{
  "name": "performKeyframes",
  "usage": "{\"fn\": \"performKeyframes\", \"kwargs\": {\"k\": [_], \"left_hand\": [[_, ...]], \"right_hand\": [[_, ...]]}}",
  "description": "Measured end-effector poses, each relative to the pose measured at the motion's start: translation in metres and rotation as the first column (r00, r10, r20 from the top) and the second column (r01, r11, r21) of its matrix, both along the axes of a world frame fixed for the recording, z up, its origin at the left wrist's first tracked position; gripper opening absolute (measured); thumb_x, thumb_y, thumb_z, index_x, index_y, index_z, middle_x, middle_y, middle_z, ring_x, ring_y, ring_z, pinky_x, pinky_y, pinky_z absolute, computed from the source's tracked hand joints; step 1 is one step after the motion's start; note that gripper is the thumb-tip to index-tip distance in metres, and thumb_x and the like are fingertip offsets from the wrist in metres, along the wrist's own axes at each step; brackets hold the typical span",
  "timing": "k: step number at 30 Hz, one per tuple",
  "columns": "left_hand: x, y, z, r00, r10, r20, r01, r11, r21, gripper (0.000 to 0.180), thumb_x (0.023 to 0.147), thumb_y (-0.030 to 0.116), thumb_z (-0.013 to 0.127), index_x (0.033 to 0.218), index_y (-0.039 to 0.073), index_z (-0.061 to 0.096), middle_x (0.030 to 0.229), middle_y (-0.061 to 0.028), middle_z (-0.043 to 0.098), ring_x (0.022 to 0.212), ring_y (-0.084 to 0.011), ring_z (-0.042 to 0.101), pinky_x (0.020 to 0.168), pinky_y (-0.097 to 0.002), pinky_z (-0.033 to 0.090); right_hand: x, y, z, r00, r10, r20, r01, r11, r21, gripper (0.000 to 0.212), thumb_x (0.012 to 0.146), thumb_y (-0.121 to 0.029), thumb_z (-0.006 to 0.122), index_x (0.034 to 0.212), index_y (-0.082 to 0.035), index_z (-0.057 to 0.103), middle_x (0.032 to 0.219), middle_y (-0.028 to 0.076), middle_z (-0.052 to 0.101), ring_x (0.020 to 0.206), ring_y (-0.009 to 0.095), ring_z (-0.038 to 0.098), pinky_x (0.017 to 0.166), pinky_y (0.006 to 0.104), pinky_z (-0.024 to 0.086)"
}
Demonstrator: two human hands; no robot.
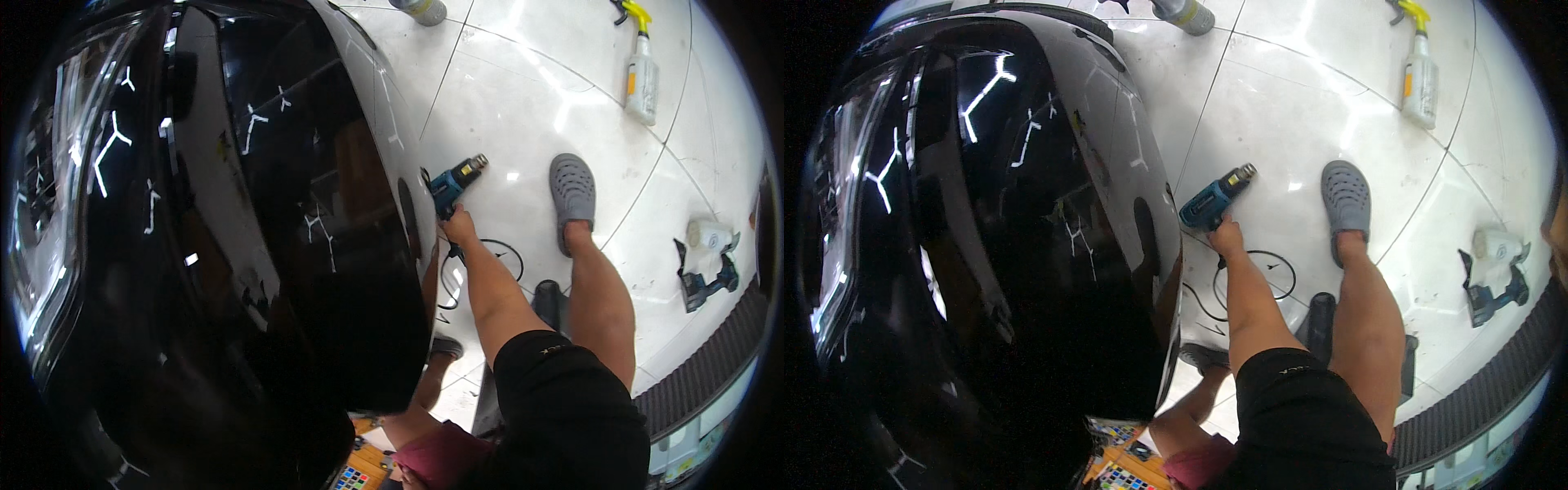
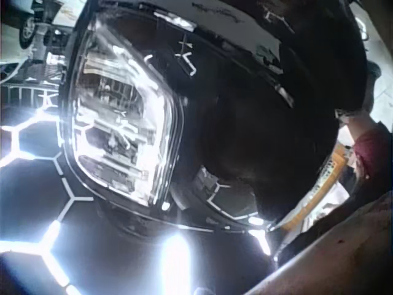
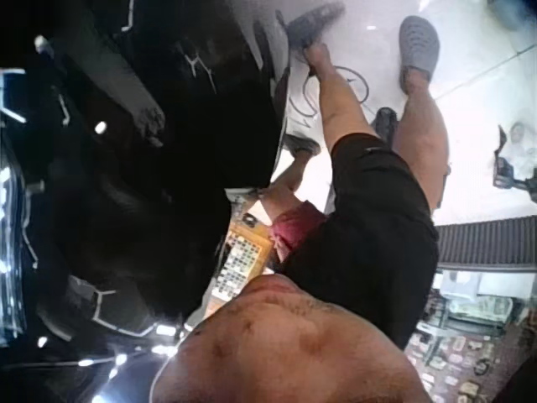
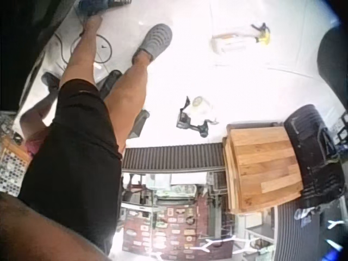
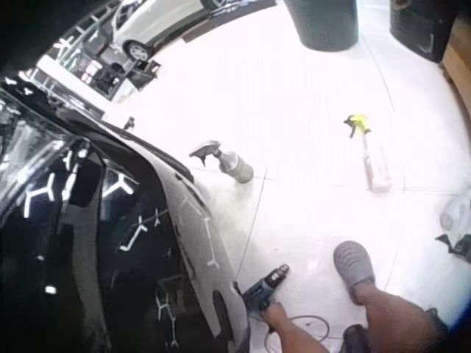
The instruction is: The person applies a black protective film to the front bumper of a car. They use a metal tool to tuck the film into crevices, a squeegee to smooth the surface, and a heat gun to help the film conform to the bumper's curves.
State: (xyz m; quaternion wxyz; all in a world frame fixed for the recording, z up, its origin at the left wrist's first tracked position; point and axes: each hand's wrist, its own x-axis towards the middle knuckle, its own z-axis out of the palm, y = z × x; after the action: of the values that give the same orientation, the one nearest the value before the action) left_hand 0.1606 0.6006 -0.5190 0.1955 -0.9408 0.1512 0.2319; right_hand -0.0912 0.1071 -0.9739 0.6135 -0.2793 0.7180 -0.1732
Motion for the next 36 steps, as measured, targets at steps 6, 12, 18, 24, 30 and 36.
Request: {"fn": "performKeyframes", "kwargs": {"k": [6,12,18,24,30,36], "left_hand": [[-0.006,0.049,-0.011,0.998,0.040,0.055,-0.032,0.990,-0.139,0.093,0.096,0.069,0.040,0.130,-0.017,0.049,0.127,-0.0403,0.054,0.123,-0.0520,0.052,0.103,-0.0524,0.043],[-0.076,-0.050,0.027,0.955,0.213,-0.205,-0.269,0.912,-0.308,0.107,0.087,0.080,0.042,0.133,-0.017,0.046,0.125,-0.0406,0.056,0.124,-0.0485,0.054,0.105,-0.0489,0.043],[-0.099,-0.090,0.098,0.587,-0.652,-0.480,0.319,0.731,-0.604,0.072,0.099,0.058,0.050,0.140,-0.002,0.051,0.133,-0.0252,0.060,0.125,-0.0385,0.057,0.106,-0.0412,0.044],[-0.071,-0.241,0.347,0.500,-0.802,0.326,0.221,-0.246,-0.944,0.038,0.094,0.026,0.067,0.121,0.000,0.065,0.111,-0.0101,0.067,0.100,-0.0198,0.065,0.087,-0.0342,0.053],[-0.036,-0.395,0.457,0.365,-0.367,0.856,0.906,-0.070,-0.417,0.063,0.093,0.037,0.066,0.144,0.005,0.048,0.154,-0.0230,0.037,0.140,-0.0402,0.040,0.116,-0.0438,0.034],[-0.009,-0.487,0.460,0.458,-0.536,0.709,0.845,0.013,-0.535,0.076,0.092,0.059,0.059,0.145,0.005,0.050,0.145,-0.0244,0.050,0.134,-0.0389,0.049,0.113,-0.0410,0.037]], "right_hand": [[-0.038,0.009,0.142,0.961,0.229,-0.153,-0.251,0.957,-0.143,0.052,0.081,-0.025,0.071,0.123,0.000,0.053,0.121,0.028,0.061,0.113,0.045,0.060,0.098,0.0499,0.049],[-0.135,0.009,0.219,0.917,0.083,-0.391,-0.206,0.936,-0.286,0.033,0.088,-0.018,0.059,0.107,0.008,0.059,0.108,0.034,0.066,0.101,0.048,0.064,0.091,0.0512,0.050],[-0.285,0.002,0.350,0.901,-0.311,0.303,0.433,0.706,-0.561,0.032,0.090,-0.019,0.070,0.109,-0.008,0.048,0.069,0.004,0.051,0.051,0.016,0.054,0.042,0.0318,0.046],[-0.305,0.130,0.597,0.837,-0.154,0.525,0.532,0.450,-0.717,0.030,0.101,-0.021,0.053,0.126,-0.006,0.046,0.095,0.009,0.063,0.066,0.016,0.062,0.058,0.0307,0.053],[-0.246,0.196,0.685,0.820,0.351,0.451,0.338,0.339,-0.878,0.050,0.091,-0.040,0.071,0.108,0.002,0.052,0.085,0.010,0.061,0.063,0.019,0.062,0.058,0.0312,0.053],[-0.221,0.178,0.721,0.603,0.575,0.553,0.302,0.477,-0.826,0.072,0.088,-0.045,0.075,0.132,0.002,0.041,0.089,0.014,0.061,0.063,0.022,0.065,0.059,0.0353,0.056]]}}
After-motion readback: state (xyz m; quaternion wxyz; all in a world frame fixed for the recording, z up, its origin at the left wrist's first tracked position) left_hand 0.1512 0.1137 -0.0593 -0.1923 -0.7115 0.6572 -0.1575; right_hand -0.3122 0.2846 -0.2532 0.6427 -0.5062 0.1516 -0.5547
